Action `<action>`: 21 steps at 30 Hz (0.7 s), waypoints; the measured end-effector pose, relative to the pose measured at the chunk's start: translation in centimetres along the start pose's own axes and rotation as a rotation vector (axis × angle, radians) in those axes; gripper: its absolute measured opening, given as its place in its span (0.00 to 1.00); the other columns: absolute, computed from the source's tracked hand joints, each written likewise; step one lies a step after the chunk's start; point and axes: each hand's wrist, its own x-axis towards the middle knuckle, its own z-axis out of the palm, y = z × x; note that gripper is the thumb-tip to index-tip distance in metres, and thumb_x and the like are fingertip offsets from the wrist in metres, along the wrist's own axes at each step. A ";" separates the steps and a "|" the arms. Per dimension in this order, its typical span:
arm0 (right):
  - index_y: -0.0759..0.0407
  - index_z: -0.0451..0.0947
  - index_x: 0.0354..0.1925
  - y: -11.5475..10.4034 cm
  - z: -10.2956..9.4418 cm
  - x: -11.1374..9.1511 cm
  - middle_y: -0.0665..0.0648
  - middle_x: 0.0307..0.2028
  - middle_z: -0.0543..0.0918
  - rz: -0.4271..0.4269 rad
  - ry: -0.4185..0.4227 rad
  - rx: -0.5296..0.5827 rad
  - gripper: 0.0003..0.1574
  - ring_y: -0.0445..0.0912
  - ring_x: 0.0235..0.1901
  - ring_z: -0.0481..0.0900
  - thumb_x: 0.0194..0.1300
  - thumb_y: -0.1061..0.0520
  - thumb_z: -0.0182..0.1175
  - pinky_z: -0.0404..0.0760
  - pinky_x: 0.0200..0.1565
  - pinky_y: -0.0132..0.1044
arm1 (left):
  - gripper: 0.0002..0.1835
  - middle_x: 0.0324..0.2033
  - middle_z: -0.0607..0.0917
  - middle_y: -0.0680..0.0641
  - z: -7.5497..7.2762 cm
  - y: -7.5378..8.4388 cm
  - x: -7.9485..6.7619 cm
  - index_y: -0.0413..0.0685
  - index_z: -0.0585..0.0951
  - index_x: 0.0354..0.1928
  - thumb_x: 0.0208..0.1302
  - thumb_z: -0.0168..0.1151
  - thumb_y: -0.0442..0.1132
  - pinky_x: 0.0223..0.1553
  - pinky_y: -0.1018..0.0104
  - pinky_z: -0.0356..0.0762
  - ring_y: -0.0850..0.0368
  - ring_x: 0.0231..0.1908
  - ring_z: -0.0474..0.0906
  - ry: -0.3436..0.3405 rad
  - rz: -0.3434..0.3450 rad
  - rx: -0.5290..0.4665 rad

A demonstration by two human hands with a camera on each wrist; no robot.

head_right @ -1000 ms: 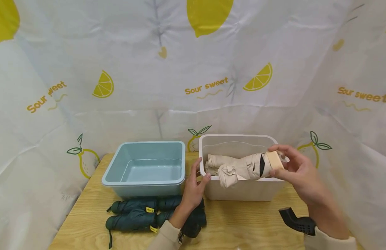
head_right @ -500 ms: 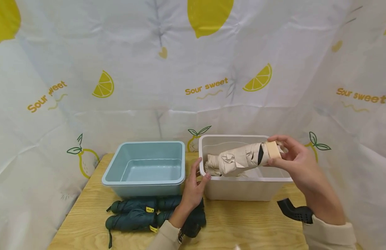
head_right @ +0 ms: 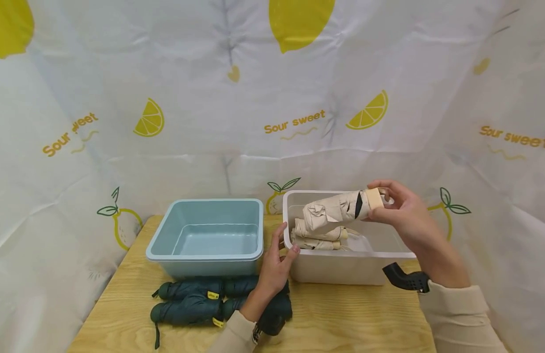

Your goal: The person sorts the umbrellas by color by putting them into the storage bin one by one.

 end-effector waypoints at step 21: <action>0.55 0.71 0.55 2.2 0.9 5.3 0.57 0.47 0.71 0.264 0.034 -0.011 0.26 0.42 0.42 0.83 0.65 0.77 0.56 0.87 0.44 0.36 | 0.35 0.69 0.74 0.46 0.0 0.2 -0.1 0.69 0.57 0.79 0.75 0.57 0.53 0.45 0.66 0.81 0.46 0.61 0.75 0.000 0.000 0.006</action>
